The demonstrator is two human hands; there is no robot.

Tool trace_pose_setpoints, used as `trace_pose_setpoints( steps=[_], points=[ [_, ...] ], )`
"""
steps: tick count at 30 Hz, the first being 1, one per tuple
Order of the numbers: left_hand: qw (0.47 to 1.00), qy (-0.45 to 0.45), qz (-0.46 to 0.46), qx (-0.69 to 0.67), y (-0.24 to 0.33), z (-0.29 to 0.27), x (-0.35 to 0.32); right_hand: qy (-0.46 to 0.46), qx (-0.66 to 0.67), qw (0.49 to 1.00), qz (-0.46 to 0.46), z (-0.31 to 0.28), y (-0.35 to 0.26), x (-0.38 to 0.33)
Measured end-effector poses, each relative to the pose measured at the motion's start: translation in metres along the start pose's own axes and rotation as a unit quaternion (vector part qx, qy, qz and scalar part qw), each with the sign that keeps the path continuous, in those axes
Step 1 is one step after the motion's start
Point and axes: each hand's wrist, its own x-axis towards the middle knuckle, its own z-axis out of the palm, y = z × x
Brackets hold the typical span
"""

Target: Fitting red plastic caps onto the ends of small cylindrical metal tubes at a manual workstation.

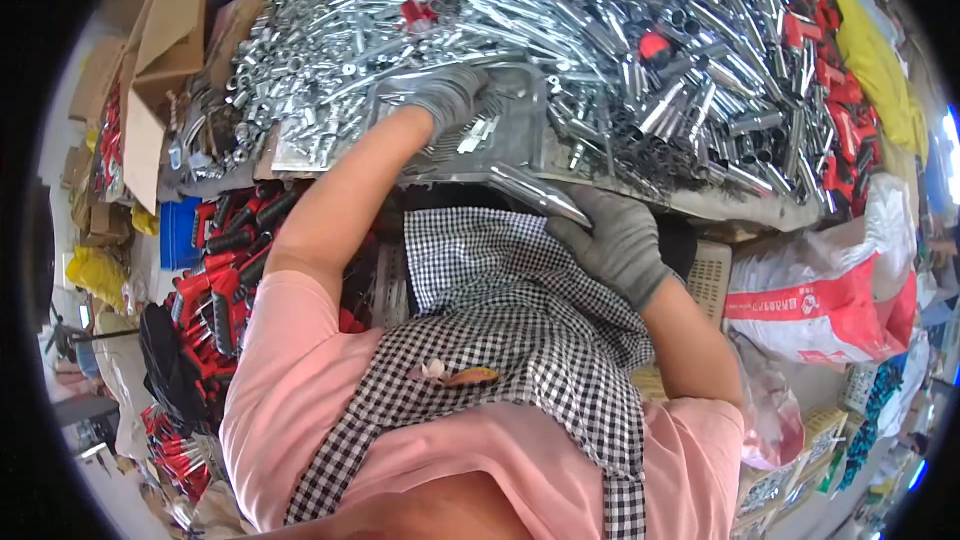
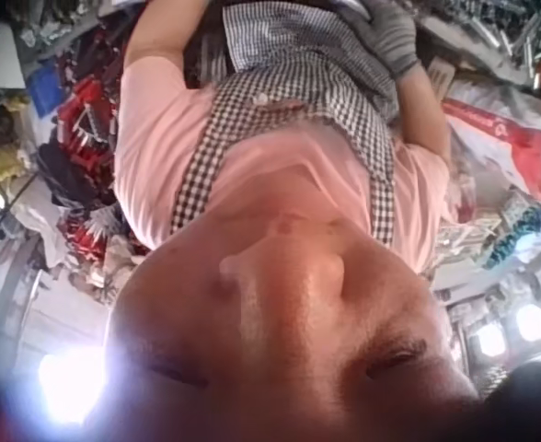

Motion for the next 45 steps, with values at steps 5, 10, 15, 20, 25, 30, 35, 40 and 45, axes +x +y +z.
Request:
trace_pose_setpoints(
  steps=[5, 10, 15, 20, 25, 30, 35, 40, 45],
  points=[
    [0.997, -0.077, -0.024, 0.011, -0.001, -0.025, -0.005, 0.033, 0.008, 0.999, -0.026, 0.005, 0.017, 0.009],
    [0.997, -0.013, -0.067, -0.029, 0.0, -0.042, -0.029, 0.025, -0.037, 0.998, -0.04, 0.009, 0.027, 0.016],
    [0.868, 0.158, -0.026, -0.469, 0.037, -0.047, -0.096, 0.033, 0.086, 0.992, -0.081, 0.005, 0.024, 0.01],
    [0.859, 0.207, 0.104, -0.457, 0.106, -0.006, -0.127, -0.028, 0.124, 0.99, -0.066, 0.002, 0.014, -0.005],
    [0.86, 0.286, 0.093, -0.412, 0.139, -0.012, -0.145, 0.003, 0.05, 0.993, -0.103, 0.01, 0.006, -0.021],
    [0.87, 0.283, 0.035, -0.403, 0.156, -0.02, -0.163, 0.14, -0.113, 0.968, -0.174, 0.011, 0.0, -0.036],
    [0.861, 0.295, 0.051, -0.412, 0.167, -0.021, -0.174, 0.145, -0.114, 0.964, -0.19, 0.009, -0.012, -0.047],
    [0.855, 0.301, 0.089, -0.413, 0.166, -0.019, -0.18, 0.165, -0.083, 0.958, -0.22, 0.016, -0.012, -0.051],
    [0.775, 0.303, 0.237, -0.501, 0.16, -0.017, -0.17, 0.137, -0.097, 0.961, -0.218, 0.012, -0.008, -0.05]
  ],
)
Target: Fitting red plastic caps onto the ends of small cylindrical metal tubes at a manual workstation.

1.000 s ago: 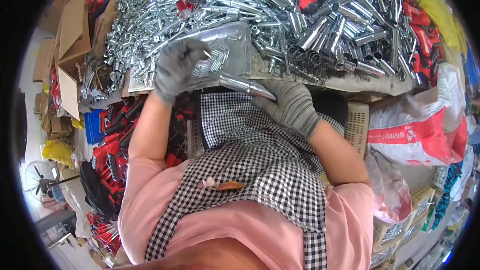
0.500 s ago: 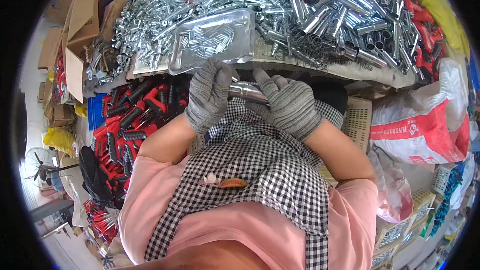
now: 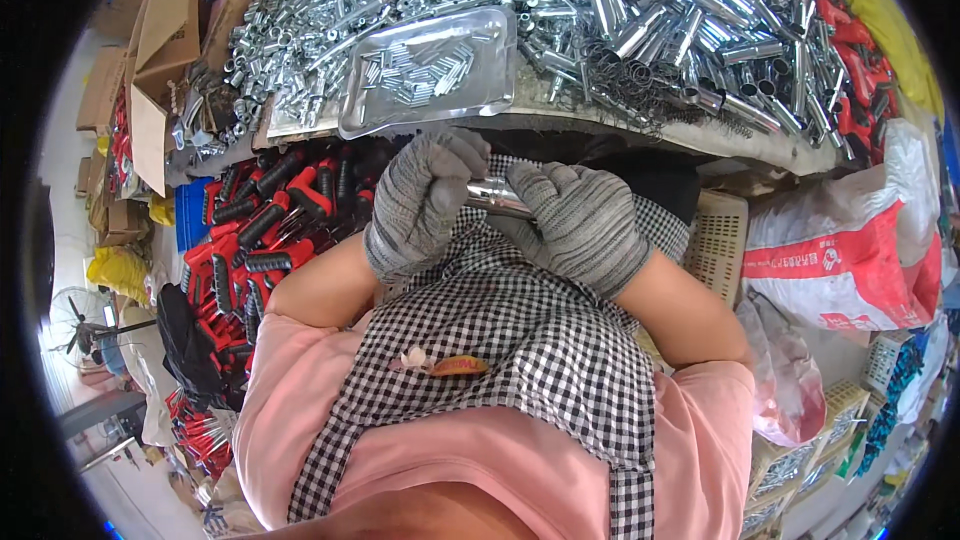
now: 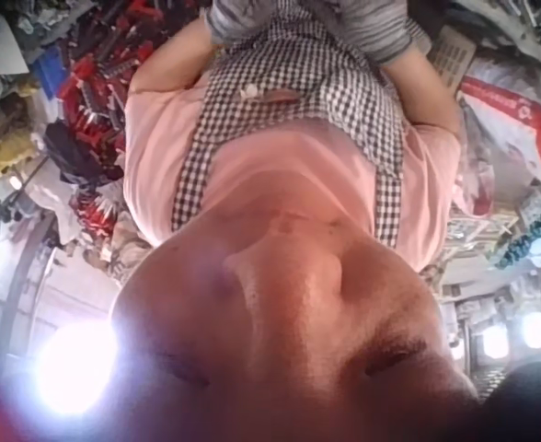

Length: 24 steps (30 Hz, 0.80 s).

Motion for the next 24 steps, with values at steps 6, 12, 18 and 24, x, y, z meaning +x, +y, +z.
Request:
trace_pose_setpoints(
  steps=[6, 12, 18, 24],
  points=[
    [0.942, -0.105, 0.096, 0.304, 0.005, -0.002, -0.002, 0.016, -0.022, 1.0, 0.004, 0.0, 0.006, -0.002],
    [0.867, -0.385, -0.193, 0.251, 0.02, -0.013, 0.037, -0.044, -0.061, 0.995, -0.066, 0.004, 0.015, -0.012],
    [0.838, -0.39, -0.365, 0.113, -0.008, -0.024, 0.061, 0.033, -0.019, 0.997, -0.068, 0.004, 0.022, 0.003],
    [0.868, -0.349, -0.318, 0.154, -0.023, -0.016, 0.067, -0.024, -0.001, 0.999, -0.045, 0.0, 0.046, 0.011]
  ],
)
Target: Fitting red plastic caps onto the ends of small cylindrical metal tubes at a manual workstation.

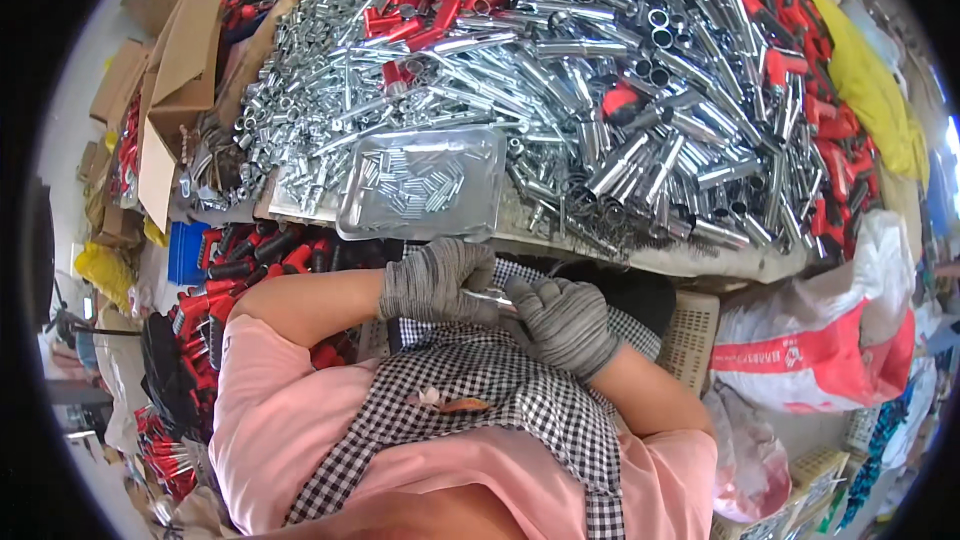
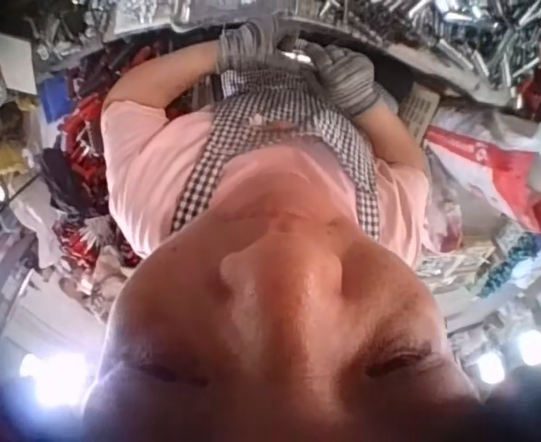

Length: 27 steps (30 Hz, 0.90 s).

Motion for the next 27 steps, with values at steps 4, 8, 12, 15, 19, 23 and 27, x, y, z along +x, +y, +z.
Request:
trace_pose_setpoints(
  steps=[4, 8, 12, 15, 19, 23, 27],
  points=[
    [0.998, 0.053, -0.042, 0.003, -0.016, -0.017, -0.003, 0.007, 0.088, 0.994, 0.06, -0.002, 0.017, 0.008],
    [0.995, 0.046, 0.076, 0.039, -0.026, -0.025, -0.004, -0.224, 0.223, 0.943, 0.105, -0.009, 0.028, 0.025],
    [0.984, 0.089, 0.155, 0.027, -0.064, -0.069, 0.018, -0.157, 0.313, 0.923, 0.16, 0.002, 0.018, 0.026],
    [0.92, 0.356, -0.151, 0.06, -0.082, -0.168, 0.041, -0.094, 0.399, 0.89, 0.198, 0.009, 0.009, 0.024],
    [0.937, 0.271, -0.19, 0.113, -0.152, -0.212, 0.07, -0.082, 0.456, 0.861, 0.212, 0.021, 0.004, 0.024],
    [0.867, 0.368, -0.314, 0.116, -0.146, -0.208, 0.074, -0.058, 0.446, 0.868, 0.212, 0.013, -0.007, 0.024],
    [0.841, 0.383, 0.108, -0.367, -0.142, -0.189, 0.017, 0.028, 0.584, 0.768, 0.262, 0.03, -0.018, 0.013]
  ],
)
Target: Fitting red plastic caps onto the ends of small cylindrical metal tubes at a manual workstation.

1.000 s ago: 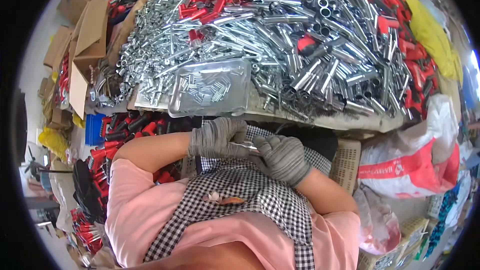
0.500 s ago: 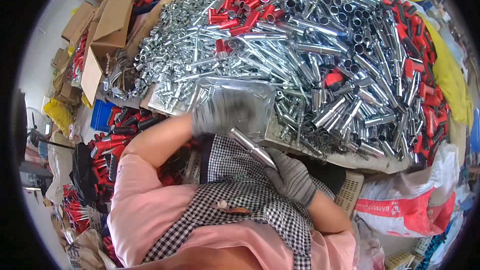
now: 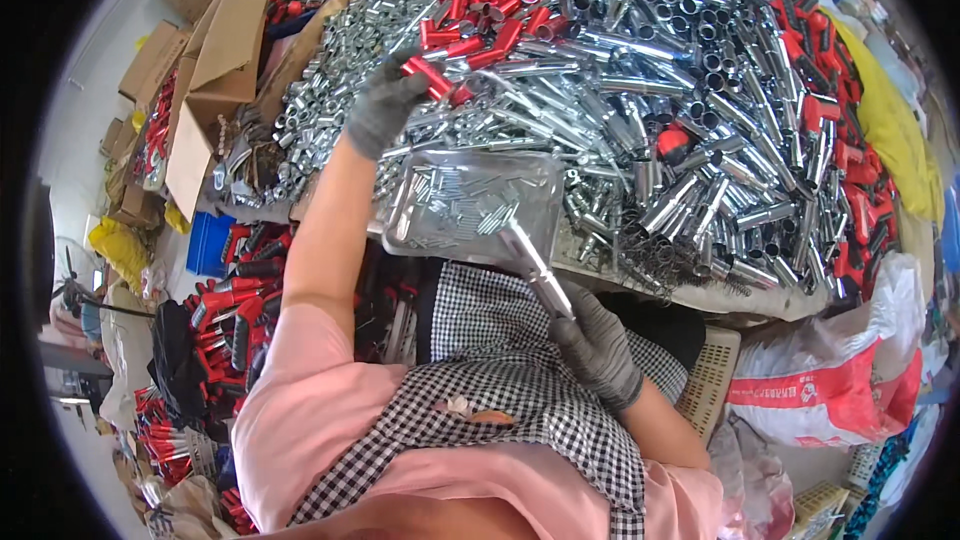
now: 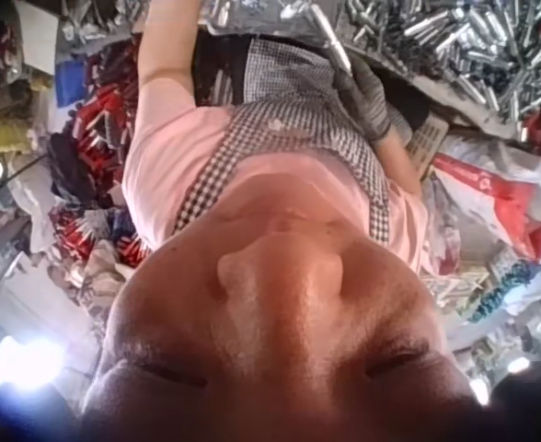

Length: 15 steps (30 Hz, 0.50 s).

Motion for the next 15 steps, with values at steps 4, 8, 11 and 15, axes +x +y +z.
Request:
trace_pose_setpoints(
  steps=[4, 8, 11, 15],
  points=[
    [0.969, -0.088, 0.099, -0.208, 0.013, 0.034, -0.077, -0.034, 0.107, 0.993, 0.021, 0.005, -0.002, -0.004],
    [0.967, -0.065, 0.076, -0.235, 0.014, 0.052, -0.124, -0.052, 0.116, 0.991, 0.036, 0.015, -0.005, -0.008],
    [0.979, -0.044, 0.084, -0.182, 0.013, 0.057, -0.139, -0.064, 0.124, 0.99, 0.037, 0.021, -0.004, -0.011],
    [0.987, -0.048, 0.084, -0.125, 0.007, 0.078, -0.157, -0.055, 0.108, 0.991, 0.051, 0.028, -0.012, -0.015]
  ],
)
